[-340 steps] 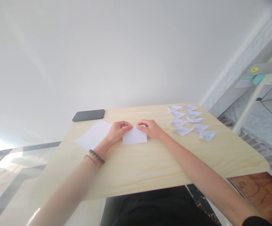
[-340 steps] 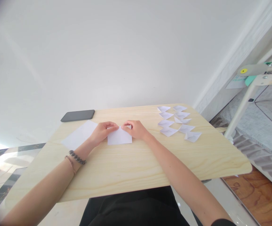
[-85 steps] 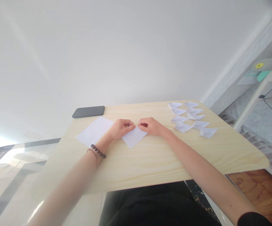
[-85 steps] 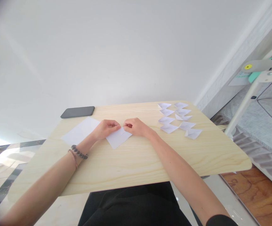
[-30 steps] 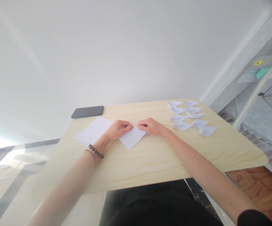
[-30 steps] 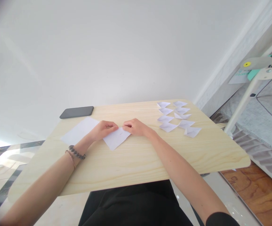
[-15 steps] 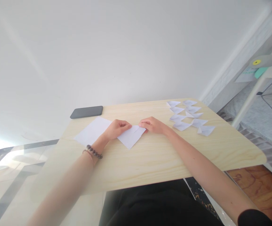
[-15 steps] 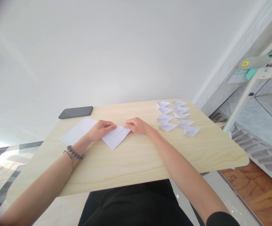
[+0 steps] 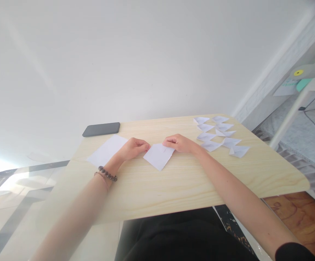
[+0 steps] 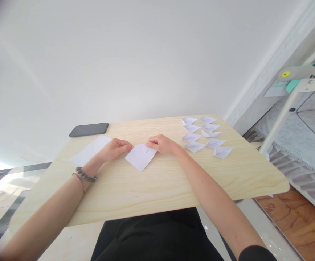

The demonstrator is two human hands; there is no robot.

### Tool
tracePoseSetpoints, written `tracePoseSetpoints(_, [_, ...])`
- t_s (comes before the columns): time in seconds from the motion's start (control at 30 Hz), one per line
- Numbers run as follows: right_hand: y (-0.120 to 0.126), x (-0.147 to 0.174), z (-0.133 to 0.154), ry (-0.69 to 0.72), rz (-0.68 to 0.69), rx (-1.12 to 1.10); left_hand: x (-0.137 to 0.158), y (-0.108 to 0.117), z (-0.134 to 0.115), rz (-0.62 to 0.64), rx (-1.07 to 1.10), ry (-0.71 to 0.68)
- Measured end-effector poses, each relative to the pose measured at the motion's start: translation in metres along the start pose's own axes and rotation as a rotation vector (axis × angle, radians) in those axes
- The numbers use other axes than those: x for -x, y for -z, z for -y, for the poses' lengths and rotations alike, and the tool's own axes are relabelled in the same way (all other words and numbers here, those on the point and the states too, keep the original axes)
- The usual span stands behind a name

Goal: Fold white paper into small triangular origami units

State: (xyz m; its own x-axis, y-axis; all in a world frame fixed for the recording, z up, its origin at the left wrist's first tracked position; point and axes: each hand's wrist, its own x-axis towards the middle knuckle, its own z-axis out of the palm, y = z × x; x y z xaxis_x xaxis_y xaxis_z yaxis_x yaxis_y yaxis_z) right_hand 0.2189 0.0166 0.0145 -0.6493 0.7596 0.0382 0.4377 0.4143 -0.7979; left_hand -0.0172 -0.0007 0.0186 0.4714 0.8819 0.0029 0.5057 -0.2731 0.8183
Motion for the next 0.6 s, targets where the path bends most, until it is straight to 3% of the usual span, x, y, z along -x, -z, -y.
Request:
tracePoseSetpoints(0.37, [-0.022,-0.006,0.009,0.065,-0.075,0.077,-0.003,-0.021,-0.005,-0.015,0.012,0.048])
tracePoseSetpoints(0.6, [-0.016,-0.005,0.008,0.054,-0.014,0.06,-0.006,-0.015,0.0,-0.024,0.0,0.014])
